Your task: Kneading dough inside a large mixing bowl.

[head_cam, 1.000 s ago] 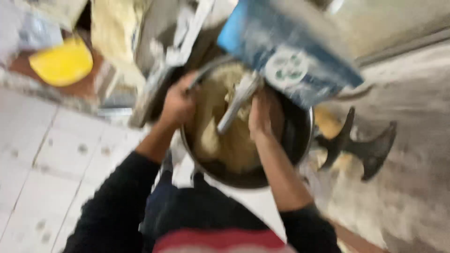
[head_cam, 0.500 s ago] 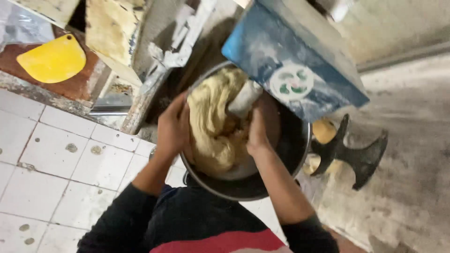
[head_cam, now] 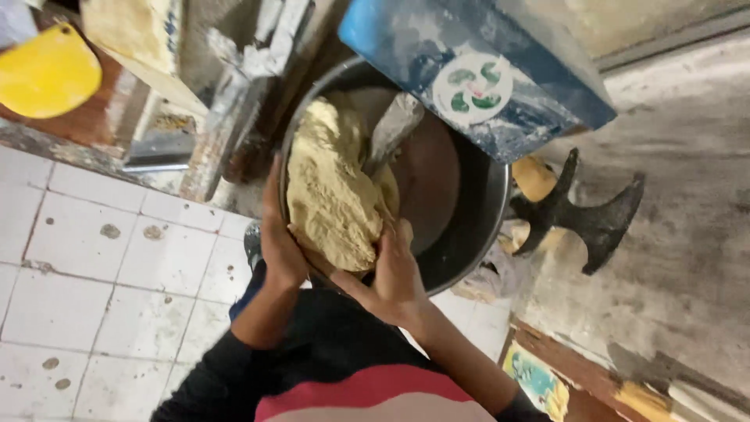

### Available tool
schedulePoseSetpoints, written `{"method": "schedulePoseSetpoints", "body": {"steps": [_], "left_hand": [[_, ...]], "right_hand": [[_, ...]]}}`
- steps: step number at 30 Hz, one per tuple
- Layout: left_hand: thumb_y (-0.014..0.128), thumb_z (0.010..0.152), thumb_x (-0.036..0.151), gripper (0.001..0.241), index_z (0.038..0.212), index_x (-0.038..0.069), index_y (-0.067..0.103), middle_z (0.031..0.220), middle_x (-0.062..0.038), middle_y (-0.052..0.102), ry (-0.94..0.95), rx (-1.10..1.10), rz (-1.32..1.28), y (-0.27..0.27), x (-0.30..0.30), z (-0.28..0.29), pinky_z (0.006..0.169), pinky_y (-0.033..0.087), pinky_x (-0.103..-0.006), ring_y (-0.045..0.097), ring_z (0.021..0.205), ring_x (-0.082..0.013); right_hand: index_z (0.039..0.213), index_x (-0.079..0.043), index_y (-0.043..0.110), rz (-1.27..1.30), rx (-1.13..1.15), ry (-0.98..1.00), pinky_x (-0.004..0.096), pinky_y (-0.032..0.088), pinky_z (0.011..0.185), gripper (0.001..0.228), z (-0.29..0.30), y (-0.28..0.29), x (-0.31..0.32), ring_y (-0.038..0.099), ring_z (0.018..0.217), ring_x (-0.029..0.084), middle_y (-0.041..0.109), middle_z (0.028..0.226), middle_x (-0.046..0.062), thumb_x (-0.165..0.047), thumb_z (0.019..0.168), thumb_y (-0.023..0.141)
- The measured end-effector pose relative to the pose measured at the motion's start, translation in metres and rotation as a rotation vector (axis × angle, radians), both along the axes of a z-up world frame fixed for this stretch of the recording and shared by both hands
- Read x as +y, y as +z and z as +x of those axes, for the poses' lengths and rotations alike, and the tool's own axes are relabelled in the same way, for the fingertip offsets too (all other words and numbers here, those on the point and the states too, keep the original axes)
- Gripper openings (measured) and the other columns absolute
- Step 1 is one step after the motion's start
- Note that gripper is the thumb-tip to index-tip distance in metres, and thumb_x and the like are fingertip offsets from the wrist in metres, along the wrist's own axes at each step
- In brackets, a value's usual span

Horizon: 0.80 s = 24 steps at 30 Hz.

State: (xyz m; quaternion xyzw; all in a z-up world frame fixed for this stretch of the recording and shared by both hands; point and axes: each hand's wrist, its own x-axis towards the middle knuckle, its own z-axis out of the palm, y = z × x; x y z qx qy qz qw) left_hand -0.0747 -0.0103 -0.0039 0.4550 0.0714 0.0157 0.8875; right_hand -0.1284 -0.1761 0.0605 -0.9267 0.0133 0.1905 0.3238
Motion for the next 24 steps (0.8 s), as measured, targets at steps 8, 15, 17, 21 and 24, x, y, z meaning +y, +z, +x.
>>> {"method": "schedulePoseSetpoints", "body": {"steps": [8, 15, 17, 21, 24], "left_hand": [[0.031, 0.115, 0.034, 0.058, 0.162, -0.002, 0.032, 0.162, -0.019, 0.043, -0.105, 0.105, 0.380, 0.005, -0.002, 0.019, 0.124, 0.035, -0.0404, 0.044, 0.149, -0.0310], [0.040, 0.115, 0.016, 0.051, 0.161, -0.004, 0.029, 0.165, -0.021, 0.038, 0.143, 0.116, 0.504, -0.006, -0.024, -0.024, 0.125, 0.032, -0.0391, 0.040, 0.150, -0.0307], [0.041, 0.114, 0.014, 0.052, 0.161, -0.004, 0.030, 0.163, -0.020, 0.040, 0.166, 0.155, 0.533, -0.015, -0.027, -0.027, 0.125, 0.032, -0.0389, 0.042, 0.150, -0.0308], [0.045, 0.114, 0.010, 0.048, 0.160, -0.002, 0.037, 0.163, -0.018, 0.047, 0.144, 0.257, 0.750, -0.014, -0.026, -0.037, 0.126, 0.033, -0.0383, 0.046, 0.151, -0.0312], [0.045, 0.112, 0.011, 0.050, 0.158, -0.003, 0.035, 0.162, -0.019, 0.044, 0.220, 0.227, 0.736, -0.027, -0.038, -0.033, 0.125, 0.034, -0.0366, 0.045, 0.149, -0.0303]], "right_hand": [[0.150, -0.001, 0.033, -0.274, -0.041, -0.017, 0.056, 0.037, 0.114, 0.118, 0.006, -0.009, -0.043, 0.040, 0.140, 0.046, 0.042, 0.150, 0.026, -0.051, 0.061, 0.093], [0.141, 0.008, 0.044, -0.564, -0.448, -0.082, 0.059, 0.032, 0.115, 0.098, 0.023, 0.020, -0.061, 0.038, 0.142, 0.052, 0.041, 0.152, 0.032, -0.029, 0.063, 0.090], [0.131, -0.002, 0.050, -0.393, -0.411, -0.087, 0.053, 0.039, 0.115, 0.070, -0.025, -0.019, -0.091, 0.047, 0.135, 0.042, 0.049, 0.144, 0.021, -0.025, 0.074, 0.086], [0.129, -0.014, 0.053, -0.512, 0.531, 0.099, 0.050, 0.046, 0.107, 0.060, 0.031, 0.022, -0.048, 0.054, 0.128, 0.038, 0.051, 0.139, 0.018, -0.034, 0.081, 0.082], [0.128, -0.009, 0.052, -0.710, 0.238, 0.228, 0.052, 0.046, 0.101, 0.065, 0.070, -0.023, -0.086, 0.040, 0.135, 0.047, 0.037, 0.150, 0.030, -0.023, 0.074, 0.085]]}}
